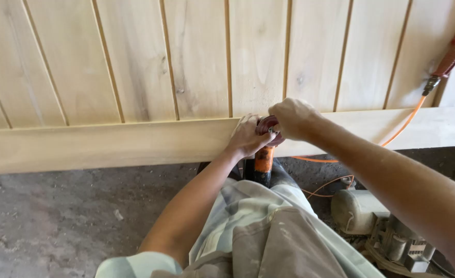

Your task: Sand the surface and edges of a wooden door using an angle grinder with a sanding disc.

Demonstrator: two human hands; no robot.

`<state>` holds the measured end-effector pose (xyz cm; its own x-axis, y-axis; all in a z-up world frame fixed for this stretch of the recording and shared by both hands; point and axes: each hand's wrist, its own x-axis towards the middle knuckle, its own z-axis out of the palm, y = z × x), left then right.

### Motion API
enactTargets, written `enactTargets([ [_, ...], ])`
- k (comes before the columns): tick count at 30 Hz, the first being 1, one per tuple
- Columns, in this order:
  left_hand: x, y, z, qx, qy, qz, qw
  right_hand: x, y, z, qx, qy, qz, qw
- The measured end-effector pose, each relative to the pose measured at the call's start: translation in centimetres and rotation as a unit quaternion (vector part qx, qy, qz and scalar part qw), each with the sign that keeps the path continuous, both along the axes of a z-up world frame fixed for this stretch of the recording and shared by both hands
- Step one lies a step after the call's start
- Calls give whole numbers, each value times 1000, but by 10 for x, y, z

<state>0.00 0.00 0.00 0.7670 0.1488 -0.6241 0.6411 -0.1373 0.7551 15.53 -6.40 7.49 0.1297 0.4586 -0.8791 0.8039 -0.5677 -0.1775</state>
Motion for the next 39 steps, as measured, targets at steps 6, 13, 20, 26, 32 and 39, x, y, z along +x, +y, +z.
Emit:
enactTargets([
  [6, -3, 0, -6, -11, 12, -15, 1000, -3, -8, 11, 20, -13, -86, 996],
  [13, 11, 24, -49, -26, -41, -109, 993, -35, -72, -22, 85, 61, -445, 890],
  [20, 21, 35, -33, -29, -26, -173, 984, -60, -69, 3, 152, 6, -569, 808],
  [26, 11, 23, -7, -30, -33, -71, 996, -42, -73, -15, 108, 28, -509, 854],
  [32, 12, 19, 0, -20, -3, -81, 997, -7, -25, 8, 54, -45, -165, 984],
  [39, 6, 16, -7, -46, -11, -31, 998, 3, 14, 12, -2, 7, 117, 993],
])
